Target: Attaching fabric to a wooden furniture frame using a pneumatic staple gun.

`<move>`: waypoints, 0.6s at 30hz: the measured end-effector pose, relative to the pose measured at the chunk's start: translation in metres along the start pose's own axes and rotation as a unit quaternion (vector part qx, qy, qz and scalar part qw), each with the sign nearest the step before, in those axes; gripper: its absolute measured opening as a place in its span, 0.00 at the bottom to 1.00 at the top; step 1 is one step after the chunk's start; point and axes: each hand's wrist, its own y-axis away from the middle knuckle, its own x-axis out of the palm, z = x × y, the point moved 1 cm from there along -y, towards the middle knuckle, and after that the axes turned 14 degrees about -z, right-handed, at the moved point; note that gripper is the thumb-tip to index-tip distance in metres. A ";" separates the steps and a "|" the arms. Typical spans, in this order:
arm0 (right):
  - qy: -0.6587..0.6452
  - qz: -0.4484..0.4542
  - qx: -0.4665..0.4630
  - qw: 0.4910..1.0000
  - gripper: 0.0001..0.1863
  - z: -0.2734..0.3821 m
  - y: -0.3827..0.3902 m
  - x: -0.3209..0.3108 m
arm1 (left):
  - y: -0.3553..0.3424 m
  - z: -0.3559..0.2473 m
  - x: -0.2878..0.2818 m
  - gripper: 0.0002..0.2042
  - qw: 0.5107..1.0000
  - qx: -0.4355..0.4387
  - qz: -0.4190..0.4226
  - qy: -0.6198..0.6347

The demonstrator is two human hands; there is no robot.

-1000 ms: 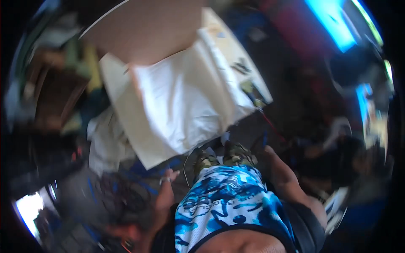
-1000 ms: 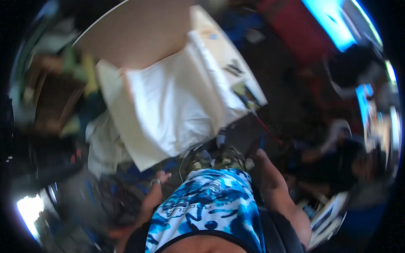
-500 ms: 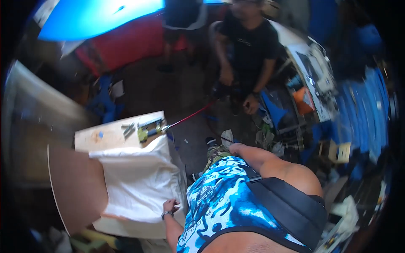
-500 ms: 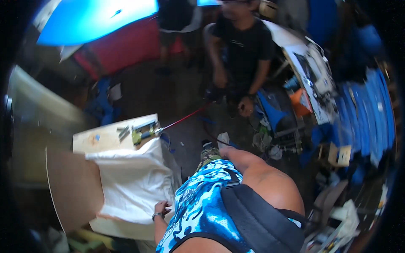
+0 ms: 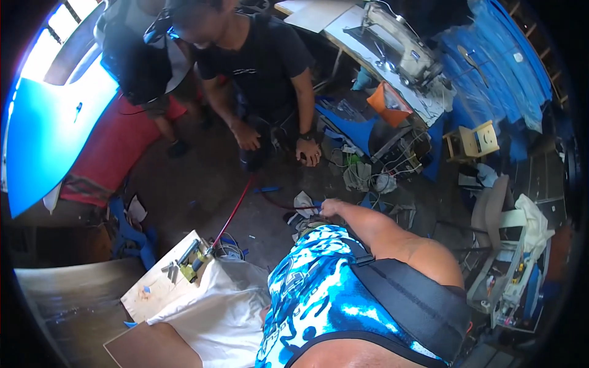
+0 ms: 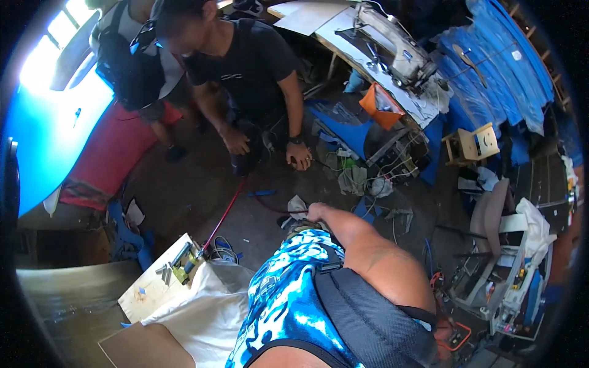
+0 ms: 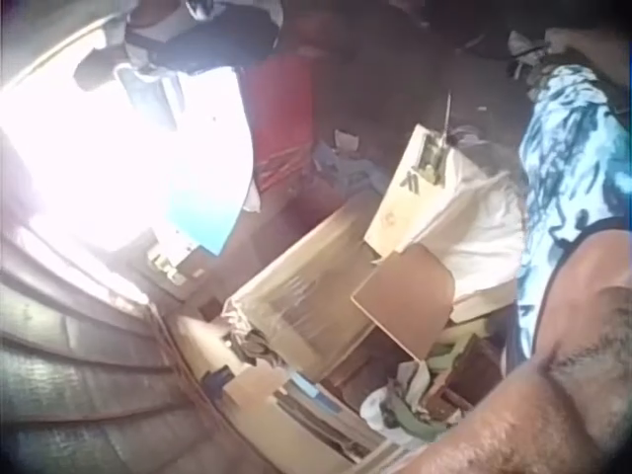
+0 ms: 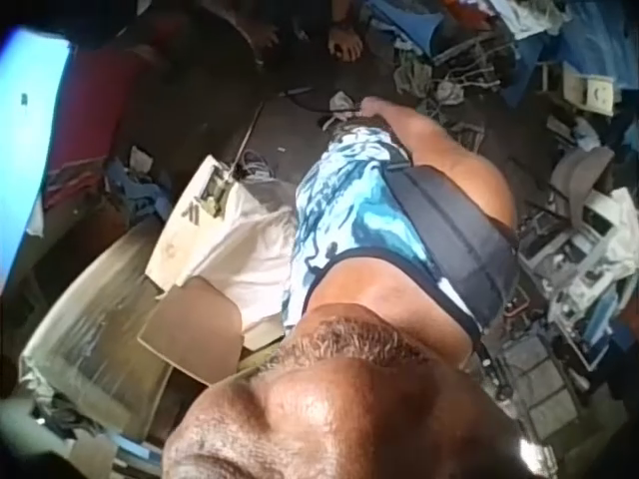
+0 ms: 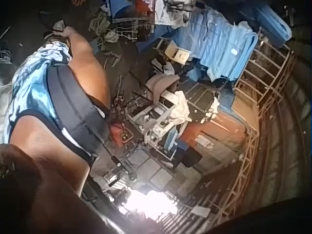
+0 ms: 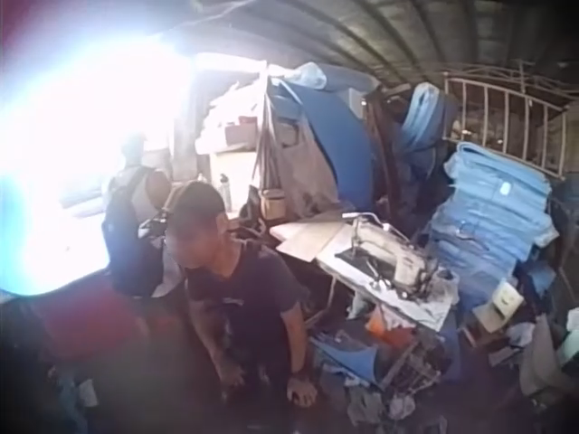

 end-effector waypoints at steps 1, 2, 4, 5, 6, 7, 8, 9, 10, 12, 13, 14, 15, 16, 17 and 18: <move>0.005 -0.045 0.002 0.999 0.21 -0.026 -0.002 -0.001 | -0.014 -0.015 -0.005 0.11 1.000 -0.003 0.002 0.013; 0.016 -0.086 -0.002 0.996 0.21 -0.044 -0.002 -0.006 | -0.025 -0.027 -0.006 0.10 0.999 -0.013 0.001 0.029; 0.043 -0.109 -0.013 0.993 0.20 -0.076 0.005 -0.013 | -0.047 -0.047 -0.006 0.09 0.998 -0.033 -0.002 0.061; 0.031 -0.116 0.003 0.993 0.21 -0.086 0.009 -0.014 | -0.054 -0.048 -0.009 0.09 0.996 -0.043 0.001 0.073; 0.015 -0.135 0.012 0.991 0.21 -0.099 0.010 -0.020 | -0.061 -0.049 -0.011 0.09 0.995 -0.052 0.003 0.085; 0.006 -0.152 0.016 0.988 0.21 -0.110 0.014 -0.036 | -0.064 -0.054 -0.004 0.09 0.992 -0.066 0.004 0.104; 0.028 -0.174 -0.038 0.984 0.21 -0.122 0.014 -0.036 | -0.066 -0.058 0.004 0.09 0.989 -0.080 0.005 0.123; -0.015 -0.185 -0.034 0.982 0.21 -0.125 0.028 -0.027 | -0.067 -0.064 0.011 0.09 0.985 -0.096 0.005 0.142; -0.058 -0.195 -0.032 0.979 0.21 -0.128 0.041 -0.019 | -0.067 -0.070 0.019 0.09 0.981 -0.112 0.003 0.161; 0.032 -0.168 -0.029 0.985 0.21 -0.161 0.031 -0.012 | -0.073 -0.063 0.028 0.10 0.974 -0.135 -0.004 0.181; 0.114 -0.147 -0.025 0.982 0.22 -0.181 0.026 -0.011 | -0.092 -0.034 0.018 0.08 0.911 -0.225 -0.042 0.342; 0.095 -0.173 -0.001 0.980 0.23 -0.200 0.017 -0.017 | -0.102 -0.017 0.007 0.08 0.810 -0.306 -0.083 0.494; 0.082 -0.199 0.026 0.976 0.23 -0.222 0.006 -0.030 | -0.106 -0.028 -0.004 0.07 0.783 -0.320 -0.126 0.518; 0.075 -0.250 0.053 0.964 0.22 -0.236 -0.006 -0.048 | -0.108 -0.039 -0.013 0.07 0.755 -0.335 -0.168 0.538; 0.069 -0.292 0.068 0.951 0.22 -0.227 -0.017 -0.073 | -0.101 -0.035 -0.019 0.07 0.758 -0.313 -0.164 0.548; 0.012 -0.303 0.100 0.948 0.21 -0.221 -0.023 -0.100 | -0.092 -0.032 -0.024 0.08 0.785 -0.316 -0.182 0.501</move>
